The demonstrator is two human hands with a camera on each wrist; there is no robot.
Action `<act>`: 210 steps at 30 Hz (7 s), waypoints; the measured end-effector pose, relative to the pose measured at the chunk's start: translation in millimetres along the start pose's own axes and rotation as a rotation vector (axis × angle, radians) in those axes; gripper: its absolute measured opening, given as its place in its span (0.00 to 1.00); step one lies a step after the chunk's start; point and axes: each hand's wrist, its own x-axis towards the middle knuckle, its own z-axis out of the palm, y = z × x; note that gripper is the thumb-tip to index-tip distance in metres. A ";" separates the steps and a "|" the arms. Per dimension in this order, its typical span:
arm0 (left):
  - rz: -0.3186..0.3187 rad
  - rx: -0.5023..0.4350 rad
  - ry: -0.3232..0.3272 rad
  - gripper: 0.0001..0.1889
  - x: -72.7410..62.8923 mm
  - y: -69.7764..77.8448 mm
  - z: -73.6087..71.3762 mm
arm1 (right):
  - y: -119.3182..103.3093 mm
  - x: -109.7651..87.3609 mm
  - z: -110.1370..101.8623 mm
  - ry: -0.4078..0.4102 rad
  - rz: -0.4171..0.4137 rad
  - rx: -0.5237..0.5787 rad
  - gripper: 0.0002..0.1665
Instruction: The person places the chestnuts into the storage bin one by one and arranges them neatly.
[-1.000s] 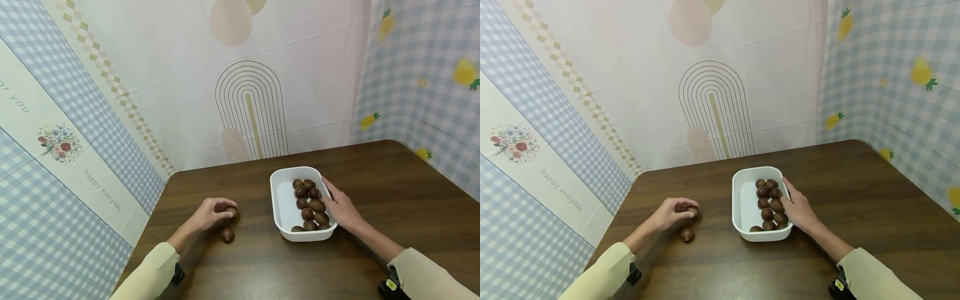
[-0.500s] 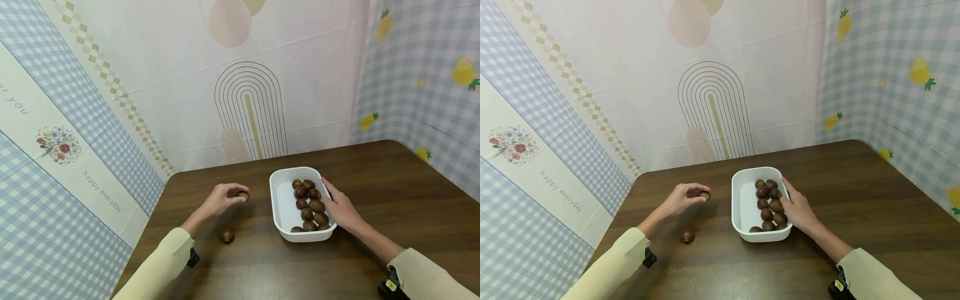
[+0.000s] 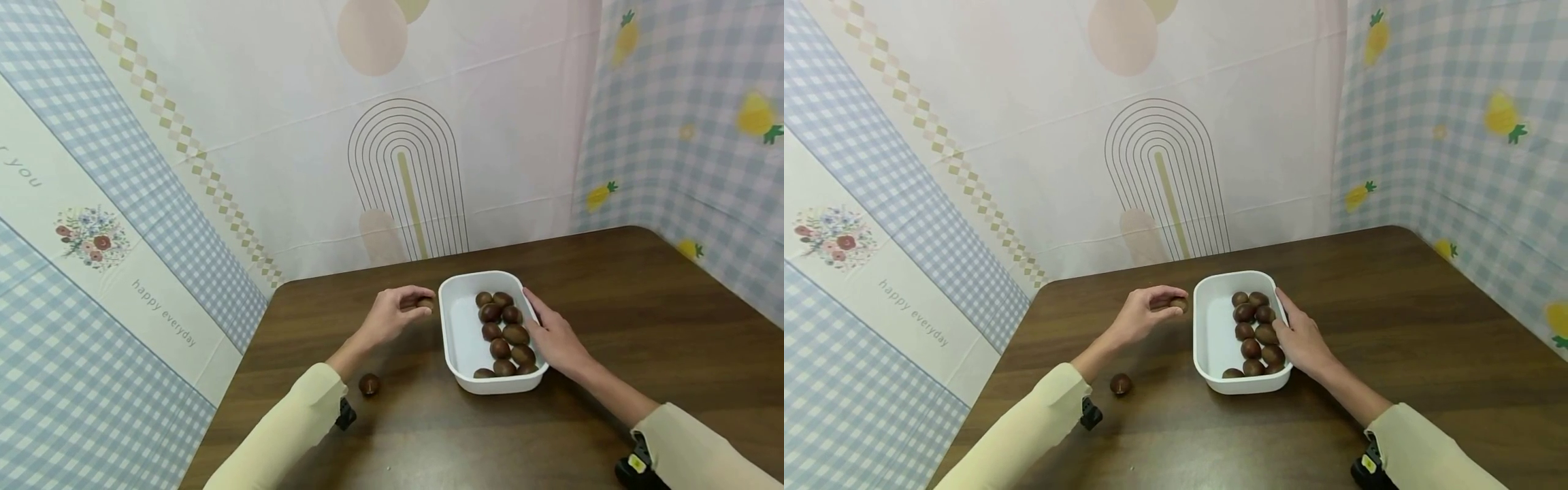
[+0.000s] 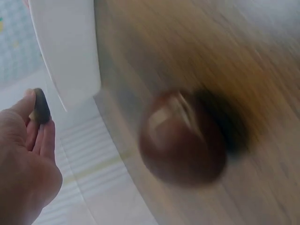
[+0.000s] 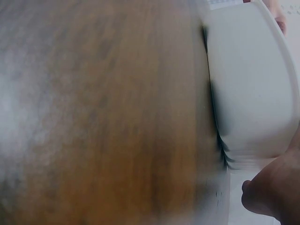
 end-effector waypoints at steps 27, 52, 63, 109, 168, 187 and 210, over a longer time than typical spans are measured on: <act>0.129 0.444 -0.096 0.14 10.4 40.8 75.2 | -0.9 1.7 -1.2 -0.003 -0.002 0.010 0.40; 0.132 0.672 -0.421 0.10 18.0 54.4 88.1 | -0.6 0.4 -1.4 0.009 -0.009 0.000 0.39; 0.149 0.195 -0.332 0.06 14.6 39.5 78.5 | 0.1 -0.3 0.1 0.020 -0.014 -0.005 0.38; -0.164 -0.054 0.267 0.23 -123.8 -26.3 -29.2 | 0.1 1.8 -2.3 -0.025 0.000 0.006 0.39; -0.067 0.120 0.112 0.13 -64.9 8.7 -28.8 | -0.2 0.2 -1.0 -0.011 -0.004 -0.001 0.40; 0.018 0.007 0.093 0.13 -13.5 20.3 12.3 | 1.1 1.2 -0.4 -0.014 0.010 0.005 0.40; 0.058 0.071 0.079 0.13 9.3 25.4 60.8 | -0.8 0.9 -0.3 -0.006 0.003 0.019 0.40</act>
